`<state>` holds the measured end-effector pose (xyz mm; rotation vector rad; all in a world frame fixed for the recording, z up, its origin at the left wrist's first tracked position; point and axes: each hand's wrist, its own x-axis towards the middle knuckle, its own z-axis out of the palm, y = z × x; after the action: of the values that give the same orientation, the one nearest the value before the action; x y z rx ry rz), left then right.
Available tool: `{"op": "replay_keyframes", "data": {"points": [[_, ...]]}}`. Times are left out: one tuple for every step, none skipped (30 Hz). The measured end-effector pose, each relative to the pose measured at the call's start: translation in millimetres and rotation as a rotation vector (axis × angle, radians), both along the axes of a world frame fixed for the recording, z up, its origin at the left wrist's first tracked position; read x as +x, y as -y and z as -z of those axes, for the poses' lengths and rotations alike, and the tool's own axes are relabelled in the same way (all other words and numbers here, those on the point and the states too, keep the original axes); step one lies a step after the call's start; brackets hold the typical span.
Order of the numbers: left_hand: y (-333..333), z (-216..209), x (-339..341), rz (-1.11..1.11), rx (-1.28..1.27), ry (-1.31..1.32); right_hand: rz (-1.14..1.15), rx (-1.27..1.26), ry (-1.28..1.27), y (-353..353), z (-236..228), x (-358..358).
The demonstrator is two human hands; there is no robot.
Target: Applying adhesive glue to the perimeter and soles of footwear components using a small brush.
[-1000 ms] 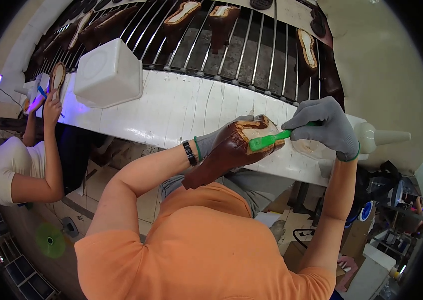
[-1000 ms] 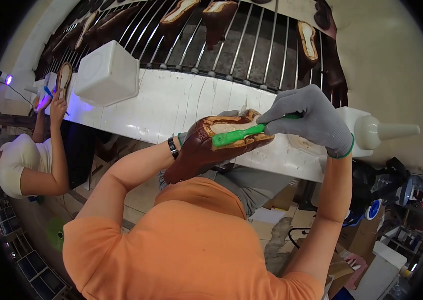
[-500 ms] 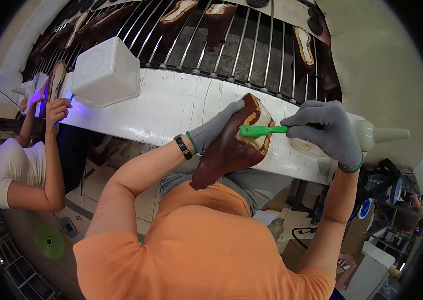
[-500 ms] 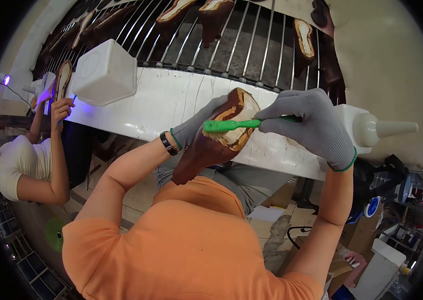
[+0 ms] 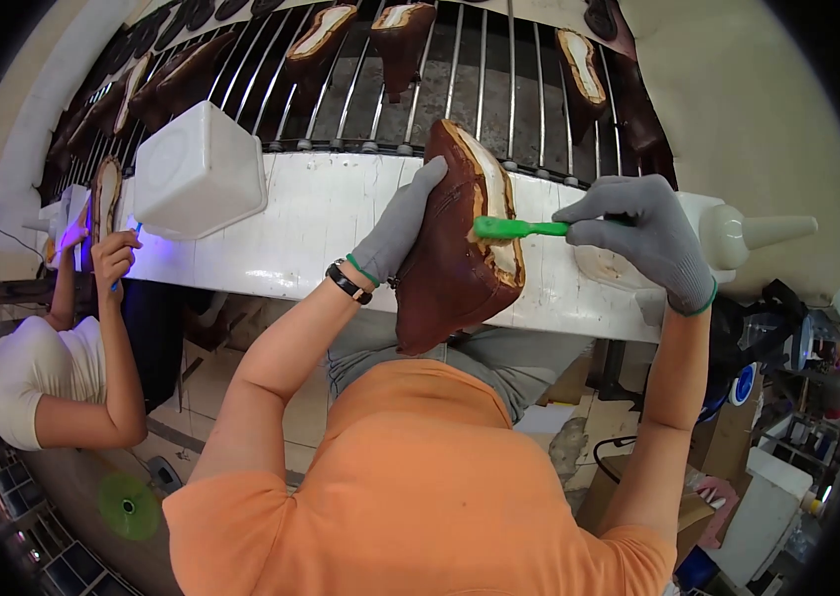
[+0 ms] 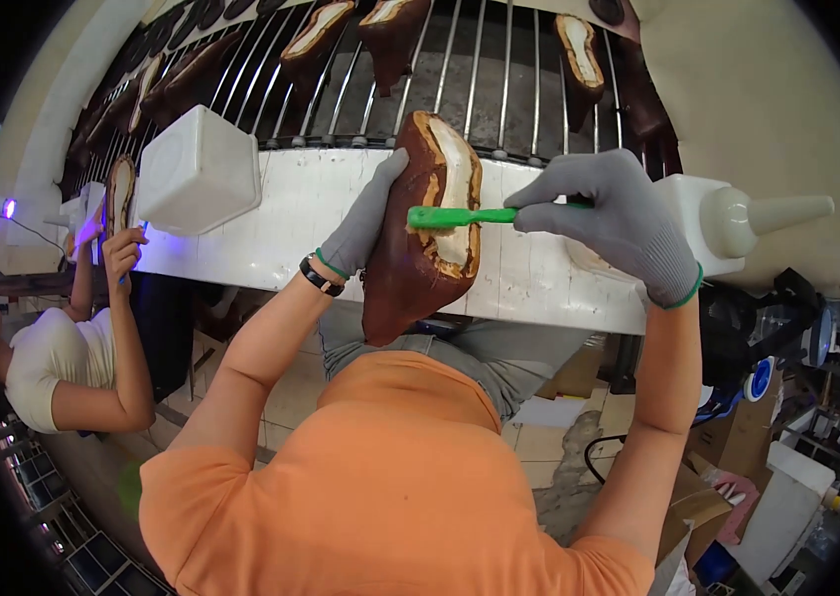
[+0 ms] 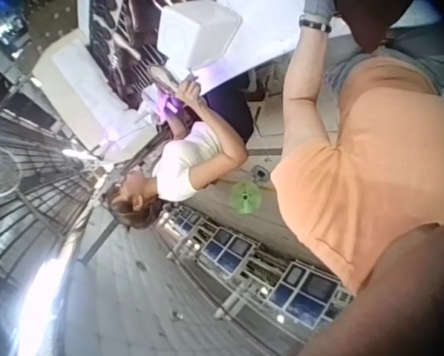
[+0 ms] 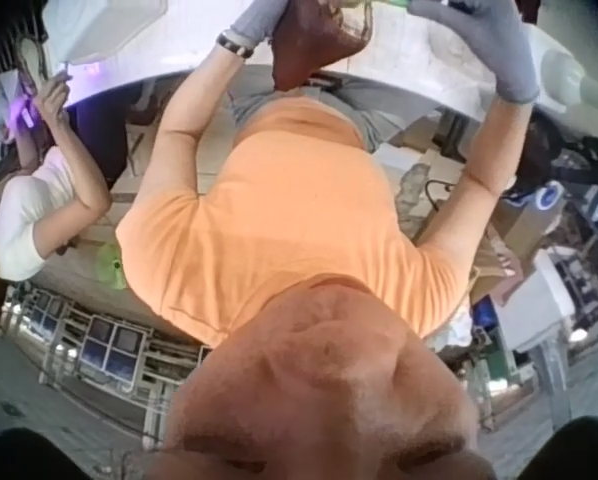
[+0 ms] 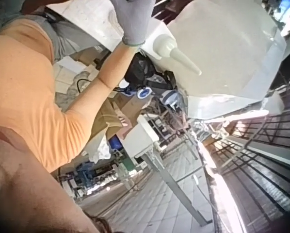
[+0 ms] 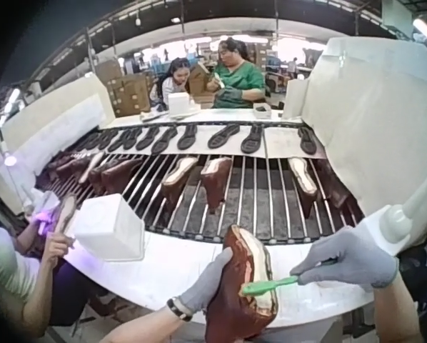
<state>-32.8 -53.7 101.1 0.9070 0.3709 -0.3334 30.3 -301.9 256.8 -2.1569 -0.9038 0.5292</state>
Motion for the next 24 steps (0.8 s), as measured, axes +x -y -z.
{"op": "replay_keyframes", "data": {"points": [[-1.6, 0.9, 1.3, 0.010, 0.023, 0.003, -0.052, 0.030, 0.017, -1.2, -1.2, 1.4], [-3.0, 1.8, 1.8, 0.019, 0.043, 0.013, -0.080, 0.001, 0.006, -2.3, -2.1, 2.3], [-4.3, 2.4, 1.6, 0.018, 0.078, 0.018, -0.126, -0.002, -0.001, -2.0, -3.6, 3.5], [-5.6, 2.7, 1.0, 0.019, 0.109, 0.030, -0.172, -0.005, -0.008, -1.4, -4.3, 4.4], [-6.7, 2.8, 0.2, 0.021, 0.140, 0.042, -0.235, -0.036, -0.043, 1.1, -6.2, 5.5], [-7.8, 2.6, -0.9, 0.025, 0.166, 0.043, -0.297, -0.067, -0.079, 5.0, -8.1, 6.7], [-8.7, 2.3, -2.4, 0.031, 0.192, 0.045, -0.344, -0.105, -0.120, 8.1, -8.4, 7.5], [-9.4, 1.7, -3.7, 0.034, 0.215, 0.049, -0.331, -0.058, -0.122, 10.8, -7.1, 8.0], [-9.8, 1.3, -4.4, 0.040, 0.205, 0.044, -0.304, -0.019, -0.128, 11.8, -3.6, 7.7], [-9.7, 0.9, -5.2, 0.044, 0.191, 0.041, -0.268, -0.001, -0.148, 12.3, 0.5, 6.7], [-9.5, 0.7, -6.2, 0.049, 0.174, 0.044, -0.254, 0.050, -0.094, 10.3, 5.1, 8.1], [-9.0, 0.8, -6.7, 0.062, 0.184, 0.037, -0.218, 0.046, -0.071, 9.3, 8.2, 7.7], [-8.6, 1.0, -6.9, 0.075, 0.191, 0.038, -0.172, 0.020, -0.060, 7.5, 10.5, 7.2], [-8.0, 1.5, -7.1, 0.083, 0.198, 0.045, -0.137, 0.021, -0.037, 5.3, 11.8, 6.3], [-7.4, 2.0, -7.3, 0.092, 0.203, 0.040, -0.125, -0.009, -0.016, 2.0, 13.1, 5.0], [-6.8, 2.6, -7.4, 0.096, 0.207, 0.040, -0.183, 0.016, -0.043, 0.4, 11.7, 3.5], [-6.5, 3.0, -7.3, 0.101, 0.207, 0.051, -0.234, 0.046, -0.060, -0.5, 9.7, 1.5], [-6.8, 3.1, -7.2, 0.104, 0.230, 0.049, -0.273, 0.049, -0.093, -0.9, 7.7, -0.4], [-7.2, 2.8, -7.1, 0.111, 0.248, 0.055, -0.317, -0.002, -0.095, 2.0, 3.8, -1.6], [-8.0, 2.1, -7.0, 0.117, 0.263, 0.064, -0.347, -0.080, -0.113, 7.7, -1.3, -2.4], [-8.9, 1.2, -6.4, 0.114, 0.328, 0.107, -0.377, -0.157, -0.129, 12.9, -3.4, -2.7], [-10.3, -0.2, -6.0, 0.109, 0.392, 0.152, -0.270, -0.070, -0.148, 15.6, 0.7, -4.0], [-12.1, -1.6, -5.6, 0.112, 0.463, 0.189, -0.162, 0.017, -0.168, 16.8, 9.8, -6.5], [-14.9, -3.1, -4.4, 0.129, 0.585, 0.261, -0.043, 0.094, -0.199, 17.6, 22.0, -9.7]]}}
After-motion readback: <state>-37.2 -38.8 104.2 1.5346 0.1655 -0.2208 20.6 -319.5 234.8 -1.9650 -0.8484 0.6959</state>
